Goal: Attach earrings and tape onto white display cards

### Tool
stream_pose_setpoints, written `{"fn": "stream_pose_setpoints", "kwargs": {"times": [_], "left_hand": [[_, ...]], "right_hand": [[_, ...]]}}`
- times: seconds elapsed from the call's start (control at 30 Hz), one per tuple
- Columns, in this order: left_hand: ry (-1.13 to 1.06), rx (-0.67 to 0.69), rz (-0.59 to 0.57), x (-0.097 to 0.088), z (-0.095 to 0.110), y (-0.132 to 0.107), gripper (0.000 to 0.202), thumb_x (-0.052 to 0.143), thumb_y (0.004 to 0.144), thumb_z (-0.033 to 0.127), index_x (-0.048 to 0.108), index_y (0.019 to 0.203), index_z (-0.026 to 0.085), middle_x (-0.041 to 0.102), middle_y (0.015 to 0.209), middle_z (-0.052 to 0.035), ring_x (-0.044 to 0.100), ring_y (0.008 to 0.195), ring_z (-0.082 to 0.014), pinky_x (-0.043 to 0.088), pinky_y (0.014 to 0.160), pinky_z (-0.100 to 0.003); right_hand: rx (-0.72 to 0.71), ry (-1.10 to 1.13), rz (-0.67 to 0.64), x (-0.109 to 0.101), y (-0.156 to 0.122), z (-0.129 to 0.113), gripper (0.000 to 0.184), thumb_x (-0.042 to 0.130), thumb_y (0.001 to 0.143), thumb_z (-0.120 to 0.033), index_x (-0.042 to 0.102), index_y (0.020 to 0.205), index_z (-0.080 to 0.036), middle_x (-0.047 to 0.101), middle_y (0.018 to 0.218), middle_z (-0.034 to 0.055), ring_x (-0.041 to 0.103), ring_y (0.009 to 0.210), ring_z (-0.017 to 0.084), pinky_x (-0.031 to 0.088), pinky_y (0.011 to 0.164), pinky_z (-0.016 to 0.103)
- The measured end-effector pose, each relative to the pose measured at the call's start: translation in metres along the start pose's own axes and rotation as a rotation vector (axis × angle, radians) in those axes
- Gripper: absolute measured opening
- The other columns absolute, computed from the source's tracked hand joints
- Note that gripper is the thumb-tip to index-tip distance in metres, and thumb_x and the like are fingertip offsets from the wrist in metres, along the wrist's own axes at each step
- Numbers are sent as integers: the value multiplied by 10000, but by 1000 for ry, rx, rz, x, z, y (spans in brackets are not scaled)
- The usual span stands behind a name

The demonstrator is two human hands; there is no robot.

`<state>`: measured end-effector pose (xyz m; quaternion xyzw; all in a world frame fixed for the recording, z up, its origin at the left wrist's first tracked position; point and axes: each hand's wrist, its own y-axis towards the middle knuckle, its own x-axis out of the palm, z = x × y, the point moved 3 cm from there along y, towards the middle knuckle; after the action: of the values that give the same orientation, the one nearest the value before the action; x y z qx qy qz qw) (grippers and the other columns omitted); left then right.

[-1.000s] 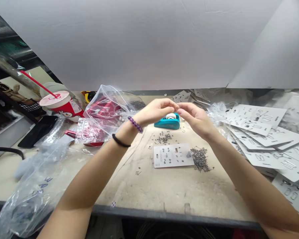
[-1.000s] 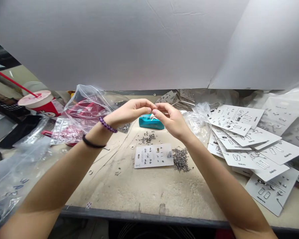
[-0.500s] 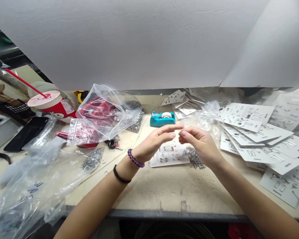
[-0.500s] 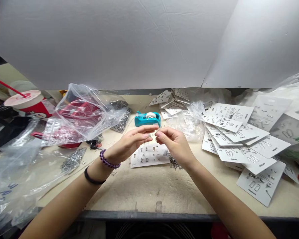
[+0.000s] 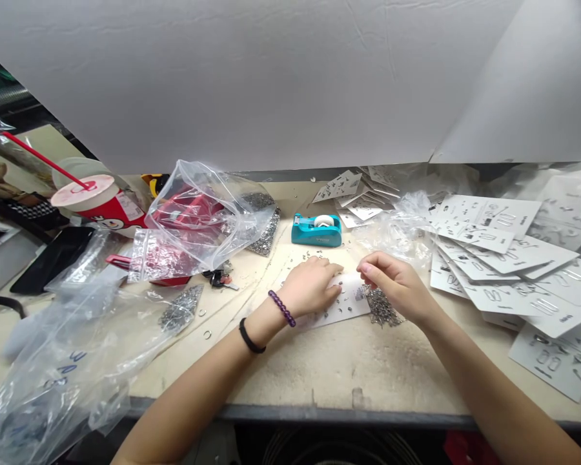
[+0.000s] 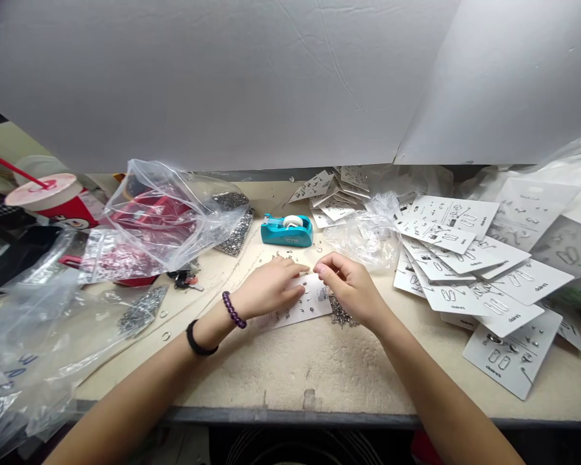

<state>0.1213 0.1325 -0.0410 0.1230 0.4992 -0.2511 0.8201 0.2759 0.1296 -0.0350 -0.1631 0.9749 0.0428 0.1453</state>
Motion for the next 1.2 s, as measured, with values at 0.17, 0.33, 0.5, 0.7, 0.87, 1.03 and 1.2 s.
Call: {"fn": "stream_pose_setpoints", "kwargs": {"times": [0.17,0.33,0.5,0.7,0.87,1.03,1.2], "left_hand": [[-539,-153,30,-13,-3,-5,208,437,807,296,499,964,173,581,974,-72,549,846,-189,440,709,-302],[-987,-222,92,0,-1,-17,294,422,828,295,369,1097,188,557,1059,-75,557,899,-173,453,682,-274],[-1173,-233,133,19,7,-21,285,415,788,174,362,1067,196,564,1051,-59,563,897,-165,453,697,-270],[-1074,-213,224,19,11,-24,369,518,760,199,356,1092,197,520,1102,-61,521,999,-186,432,815,-294],[-1030,-179,273,18,13,-25,367,558,775,275,374,1079,182,519,1083,-69,518,991,-182,419,843,-292],[-1072,-200,310,18,13,-23,274,535,804,299,407,1012,175,542,1025,-62,540,936,-171,435,789,-276],[-1070,-205,321,18,13,-23,263,544,803,295,420,996,168,551,987,-52,546,888,-165,440,762,-276]], "right_hand": [[-108,-56,-50,-8,-4,-11,200,460,838,-343,554,772,-180,496,648,-6,428,561,95,353,515,228],[-122,-183,-133,-4,-7,-12,222,451,843,-350,558,752,-178,528,670,6,439,567,102,334,504,229],[-79,-365,-215,5,-6,-9,203,449,833,-271,544,684,-172,516,594,-19,426,523,90,295,485,213],[-53,-464,-158,8,-5,-7,213,435,827,-240,534,652,-171,534,610,-14,454,559,103,281,512,222],[-35,-455,-117,11,-6,-7,214,439,816,-237,499,621,-173,514,581,-22,438,534,101,266,502,223],[-40,-438,-94,15,-8,-10,227,422,814,-228,466,599,-170,512,580,-21,439,541,101,272,509,223],[-21,-420,-65,16,-9,-10,227,414,811,-222,454,594,-169,507,575,-21,437,538,98,272,507,220]]}}
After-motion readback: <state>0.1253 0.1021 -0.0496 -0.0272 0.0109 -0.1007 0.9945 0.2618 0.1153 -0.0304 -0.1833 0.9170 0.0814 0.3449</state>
